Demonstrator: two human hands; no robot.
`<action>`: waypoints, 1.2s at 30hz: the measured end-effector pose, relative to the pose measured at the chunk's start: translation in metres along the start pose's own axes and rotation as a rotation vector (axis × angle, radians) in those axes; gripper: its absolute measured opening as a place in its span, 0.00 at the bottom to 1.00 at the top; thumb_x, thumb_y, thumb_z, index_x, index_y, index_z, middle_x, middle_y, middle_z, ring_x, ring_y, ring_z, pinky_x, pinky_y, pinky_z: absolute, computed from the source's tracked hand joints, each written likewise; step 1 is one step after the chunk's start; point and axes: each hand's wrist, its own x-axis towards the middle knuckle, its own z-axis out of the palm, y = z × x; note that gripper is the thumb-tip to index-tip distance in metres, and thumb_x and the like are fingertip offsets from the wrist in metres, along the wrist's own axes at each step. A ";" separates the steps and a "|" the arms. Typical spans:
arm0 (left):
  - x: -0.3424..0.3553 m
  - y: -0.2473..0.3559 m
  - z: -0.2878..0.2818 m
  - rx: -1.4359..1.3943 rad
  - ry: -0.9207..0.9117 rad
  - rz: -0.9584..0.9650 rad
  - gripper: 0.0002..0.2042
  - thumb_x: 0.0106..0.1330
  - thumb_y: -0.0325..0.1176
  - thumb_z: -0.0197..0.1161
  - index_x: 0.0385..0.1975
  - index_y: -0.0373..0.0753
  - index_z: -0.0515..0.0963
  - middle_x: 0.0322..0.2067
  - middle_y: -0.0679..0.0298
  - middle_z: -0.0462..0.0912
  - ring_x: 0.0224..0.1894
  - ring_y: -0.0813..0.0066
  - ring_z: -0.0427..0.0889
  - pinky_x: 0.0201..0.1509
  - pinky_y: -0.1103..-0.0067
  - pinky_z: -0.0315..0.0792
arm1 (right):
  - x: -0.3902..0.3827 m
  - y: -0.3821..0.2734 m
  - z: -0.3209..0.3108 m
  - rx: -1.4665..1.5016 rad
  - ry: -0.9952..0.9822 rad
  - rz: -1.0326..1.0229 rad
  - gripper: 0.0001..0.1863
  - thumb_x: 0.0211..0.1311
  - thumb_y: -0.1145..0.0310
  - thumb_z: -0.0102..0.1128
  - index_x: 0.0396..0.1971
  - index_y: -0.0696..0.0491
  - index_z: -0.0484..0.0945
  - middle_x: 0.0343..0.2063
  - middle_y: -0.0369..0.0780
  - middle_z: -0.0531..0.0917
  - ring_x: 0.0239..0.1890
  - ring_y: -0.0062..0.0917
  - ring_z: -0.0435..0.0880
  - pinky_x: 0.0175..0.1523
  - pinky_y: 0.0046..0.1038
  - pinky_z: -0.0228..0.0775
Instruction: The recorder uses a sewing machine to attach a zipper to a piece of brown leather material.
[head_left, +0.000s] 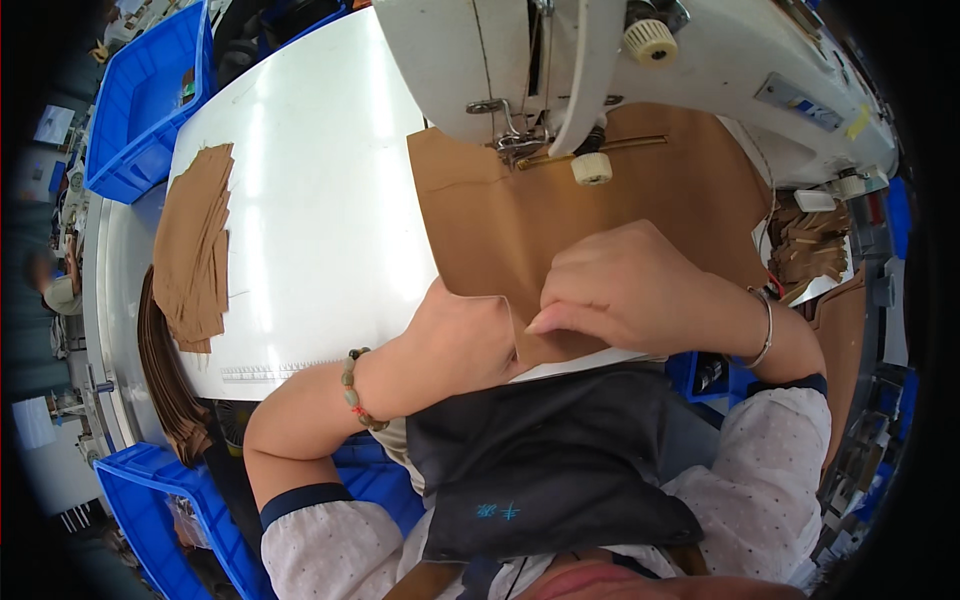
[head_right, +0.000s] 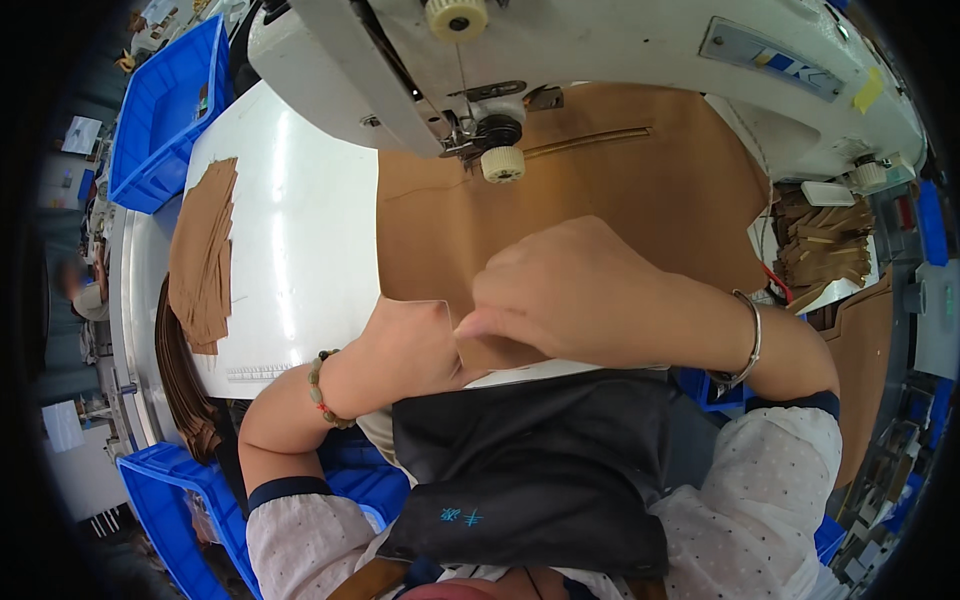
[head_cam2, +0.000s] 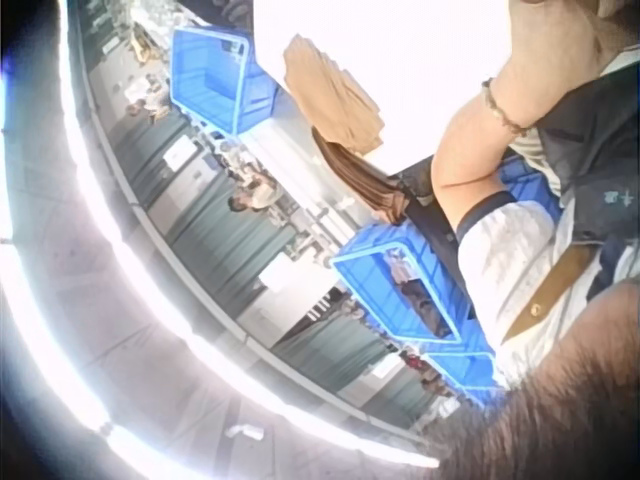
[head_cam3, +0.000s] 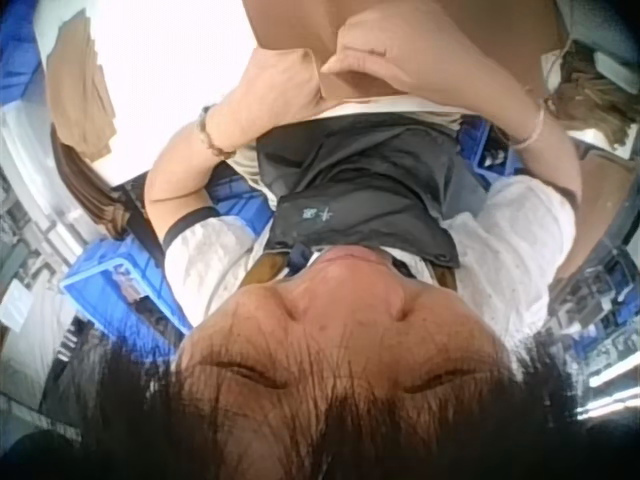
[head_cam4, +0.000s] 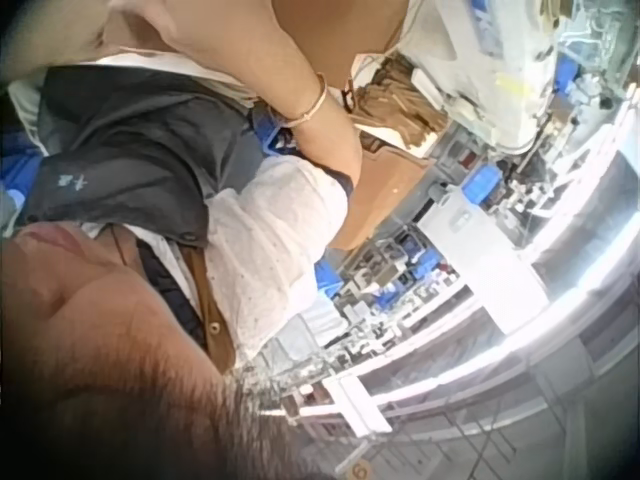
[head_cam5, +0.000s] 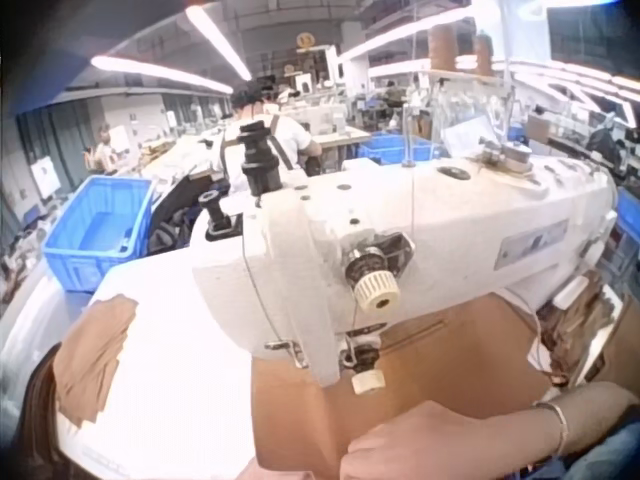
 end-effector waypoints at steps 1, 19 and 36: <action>-0.001 0.000 0.000 0.026 0.159 0.068 0.15 0.61 0.48 0.69 0.35 0.41 0.85 0.30 0.61 0.83 0.36 0.62 0.84 0.40 0.68 0.77 | -0.001 0.004 -0.002 0.004 0.001 -0.002 0.16 0.65 0.53 0.66 0.28 0.50 0.79 0.24 0.35 0.79 0.28 0.31 0.83 0.31 0.36 0.73; 0.017 -0.027 -0.023 0.192 0.496 -0.123 0.18 0.58 0.40 0.77 0.42 0.36 0.84 0.41 0.59 0.87 0.45 0.59 0.86 0.49 0.70 0.79 | -0.005 0.047 0.025 -0.410 0.118 0.146 0.35 0.53 0.46 0.72 0.58 0.50 0.84 0.58 0.45 0.79 0.62 0.37 0.75 0.66 0.40 0.67; 0.023 -0.033 -0.005 0.242 0.281 -0.147 0.38 0.54 0.59 0.72 0.60 0.37 0.81 0.57 0.57 0.84 0.64 0.56 0.79 0.70 0.62 0.69 | -0.007 0.052 0.029 -0.456 0.183 0.123 0.36 0.49 0.44 0.73 0.55 0.51 0.86 0.57 0.44 0.82 0.60 0.34 0.78 0.65 0.39 0.67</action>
